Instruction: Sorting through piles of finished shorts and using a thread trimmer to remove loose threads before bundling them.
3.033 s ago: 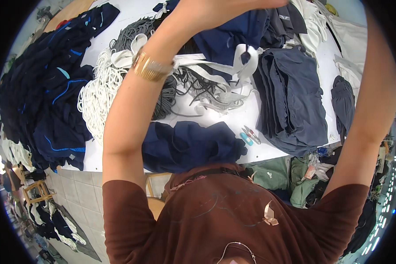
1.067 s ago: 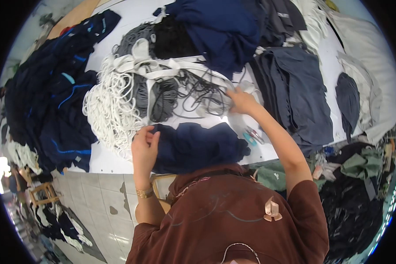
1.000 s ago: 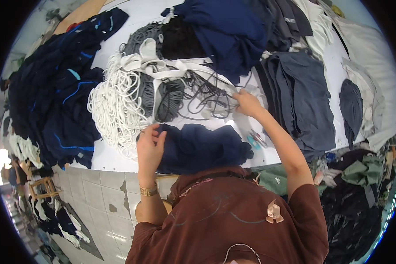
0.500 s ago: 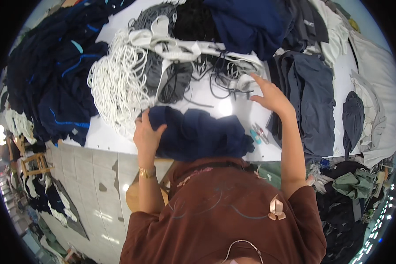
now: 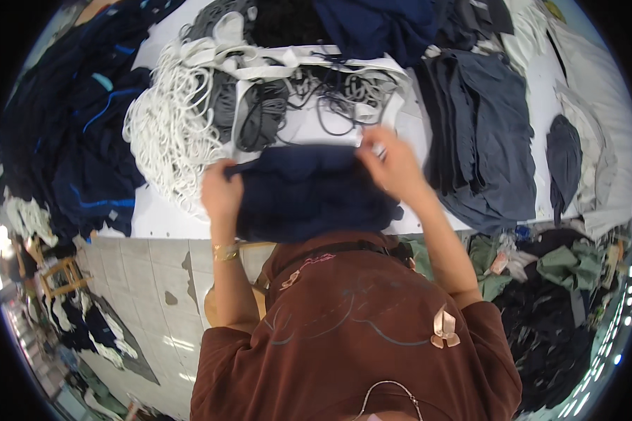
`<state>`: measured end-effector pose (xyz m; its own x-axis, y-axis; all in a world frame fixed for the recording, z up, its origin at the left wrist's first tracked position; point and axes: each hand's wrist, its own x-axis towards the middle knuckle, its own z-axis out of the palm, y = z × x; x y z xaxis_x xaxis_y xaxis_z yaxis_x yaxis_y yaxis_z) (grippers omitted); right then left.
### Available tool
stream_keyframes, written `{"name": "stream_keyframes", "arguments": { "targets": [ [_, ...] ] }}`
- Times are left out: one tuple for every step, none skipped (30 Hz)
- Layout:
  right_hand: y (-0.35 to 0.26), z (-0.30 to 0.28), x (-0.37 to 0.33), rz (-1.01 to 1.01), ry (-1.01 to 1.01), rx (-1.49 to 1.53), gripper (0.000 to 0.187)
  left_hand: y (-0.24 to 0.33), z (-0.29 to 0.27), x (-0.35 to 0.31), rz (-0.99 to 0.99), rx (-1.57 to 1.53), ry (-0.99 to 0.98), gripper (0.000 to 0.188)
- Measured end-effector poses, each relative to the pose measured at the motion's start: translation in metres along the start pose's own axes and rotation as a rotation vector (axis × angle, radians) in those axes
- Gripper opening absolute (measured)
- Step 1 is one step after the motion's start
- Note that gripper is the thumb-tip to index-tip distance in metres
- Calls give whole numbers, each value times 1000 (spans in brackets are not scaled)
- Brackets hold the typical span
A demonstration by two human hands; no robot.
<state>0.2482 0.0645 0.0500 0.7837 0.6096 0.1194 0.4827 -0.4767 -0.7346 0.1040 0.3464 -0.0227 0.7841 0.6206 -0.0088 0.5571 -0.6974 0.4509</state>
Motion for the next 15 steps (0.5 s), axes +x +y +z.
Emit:
{"name": "stream_keyframes", "arguments": {
  "targets": [
    [2,-17,15,-9,189,50,12,3,-8,5,10,-168,142,25],
    [6,-30,31,-82,368,143,13,8,-22,6,-14,-313,210,26],
    [10,-43,44,-157,555,220,13,16,-35,8,-120,-742,180,25],
    [8,-50,55,-234,641,282,13,37,-55,4,-5,-771,274,25],
    [2,-52,63,-319,724,343,14,41,-60,5,102,-831,356,26],
    [-4,-54,65,-339,749,338,15,54,-66,4,215,-807,429,27],
    [-7,-55,67,-364,767,340,16,58,-67,5,256,-821,450,27],
    [0,-58,63,-312,647,98,17,66,-74,1,209,-536,337,33],
    [8,-63,56,-406,530,-216,21,77,-76,-1,179,-254,222,40],
    [20,-58,42,-274,422,-265,24,81,-73,-8,205,-110,192,50],
    [34,-48,21,-135,316,-308,28,79,-67,-16,233,34,165,62],
    [41,-46,5,33,124,-298,29,64,-66,-18,314,43,-3,73],
    [47,-43,-12,201,-64,-278,31,63,-67,-24,264,-65,-151,67],
    [54,-37,-33,279,-53,-279,32,69,-69,-27,259,-173,-352,59],
    [62,-32,-56,363,-40,-282,32,88,-75,-34,213,-317,-538,49]
  ]
}}
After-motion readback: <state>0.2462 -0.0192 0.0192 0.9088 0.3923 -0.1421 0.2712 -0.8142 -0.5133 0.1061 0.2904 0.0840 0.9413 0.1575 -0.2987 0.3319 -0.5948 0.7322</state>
